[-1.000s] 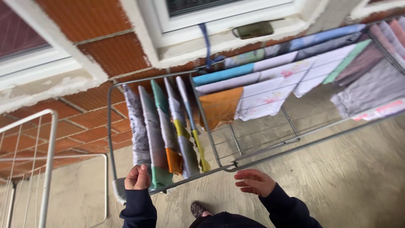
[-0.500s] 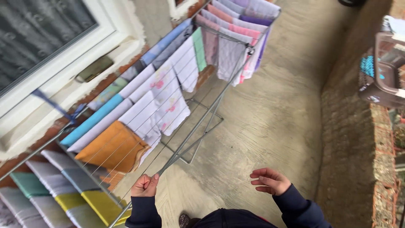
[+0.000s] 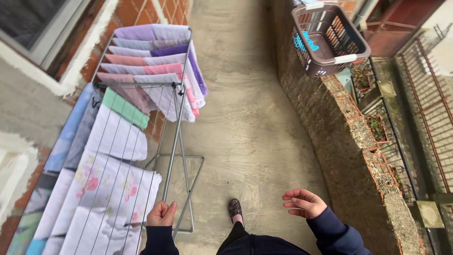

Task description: The person takes clothes from a laundry basket on a balcony and hangs each item on a folding drying rack, spreading garments over the rack bars. They carry the basket between racks and pick items one at a time from a pile of clothes on a chair.

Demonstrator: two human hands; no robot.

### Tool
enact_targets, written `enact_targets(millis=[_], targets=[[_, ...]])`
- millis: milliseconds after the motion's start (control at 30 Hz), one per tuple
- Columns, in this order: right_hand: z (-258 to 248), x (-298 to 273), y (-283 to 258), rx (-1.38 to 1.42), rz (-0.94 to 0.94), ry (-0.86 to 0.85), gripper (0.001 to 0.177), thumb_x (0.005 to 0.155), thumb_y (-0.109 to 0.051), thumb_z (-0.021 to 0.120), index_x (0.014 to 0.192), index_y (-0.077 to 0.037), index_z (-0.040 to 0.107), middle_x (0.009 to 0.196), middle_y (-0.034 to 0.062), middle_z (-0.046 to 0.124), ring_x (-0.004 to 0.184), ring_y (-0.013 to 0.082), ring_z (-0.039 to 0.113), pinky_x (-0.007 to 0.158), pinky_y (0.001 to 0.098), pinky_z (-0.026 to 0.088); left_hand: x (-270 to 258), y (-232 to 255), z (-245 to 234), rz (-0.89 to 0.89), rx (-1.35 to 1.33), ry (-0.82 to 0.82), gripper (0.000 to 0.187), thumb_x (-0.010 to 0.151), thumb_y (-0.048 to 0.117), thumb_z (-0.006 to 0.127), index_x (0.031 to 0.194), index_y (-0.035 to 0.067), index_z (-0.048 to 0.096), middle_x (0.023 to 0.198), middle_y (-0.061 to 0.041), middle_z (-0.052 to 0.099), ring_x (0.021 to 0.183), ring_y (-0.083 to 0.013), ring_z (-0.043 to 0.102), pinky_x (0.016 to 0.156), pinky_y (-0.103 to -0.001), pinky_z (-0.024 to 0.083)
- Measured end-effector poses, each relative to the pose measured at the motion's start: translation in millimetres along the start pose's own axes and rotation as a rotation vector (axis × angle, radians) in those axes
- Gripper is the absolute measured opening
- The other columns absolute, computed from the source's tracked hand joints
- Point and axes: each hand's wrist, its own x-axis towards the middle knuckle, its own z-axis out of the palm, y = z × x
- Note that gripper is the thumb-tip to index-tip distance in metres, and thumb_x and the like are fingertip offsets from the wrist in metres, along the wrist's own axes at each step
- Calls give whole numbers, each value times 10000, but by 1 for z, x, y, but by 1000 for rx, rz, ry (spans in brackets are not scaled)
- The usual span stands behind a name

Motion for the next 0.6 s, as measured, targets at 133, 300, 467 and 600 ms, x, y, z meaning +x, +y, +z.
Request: enact_targets(millis=[133, 300, 467, 600], targets=[[-16, 61, -24, 94, -73, 86, 305, 951, 25, 588, 1235, 78, 686, 1216, 258, 749, 1042, 389, 740, 844, 481, 592, 100, 26, 43, -16, 36, -107, 530, 849, 136, 749, 625, 143, 268, 448, -13, 274, 412, -124, 259, 432, -269, 234], [-13, 104, -62, 142, -179, 198, 309, 904, 25, 645, 1205, 72, 697, 1200, 235, 756, 1009, 378, 753, 828, 462, 581, 209, 50, 93, -18, 32, -287, 530, 865, 152, 752, 645, 154, 269, 488, 6, 248, 431, -108, 238, 445, -264, 196], [-22, 126, -89, 186, -155, 319, 293, 900, 27, 679, 1189, 71, 706, 1194, 210, 758, 1015, 358, 752, 836, 444, 586, 288, 39, 166, 93, 176, -414, 510, 832, 208, 798, 643, 154, 327, 564, 35, 287, 520, -106, 277, 525, -259, 258], [-47, 150, -106, 226, -171, 415, 304, 895, 19, 689, 1192, 81, 707, 1192, 202, 751, 1011, 352, 748, 837, 439, 572, 330, 28, 228, 129, 179, -530, 486, 824, 219, 819, 657, 149, 368, 615, 45, 307, 554, -101, 284, 538, -260, 255]])
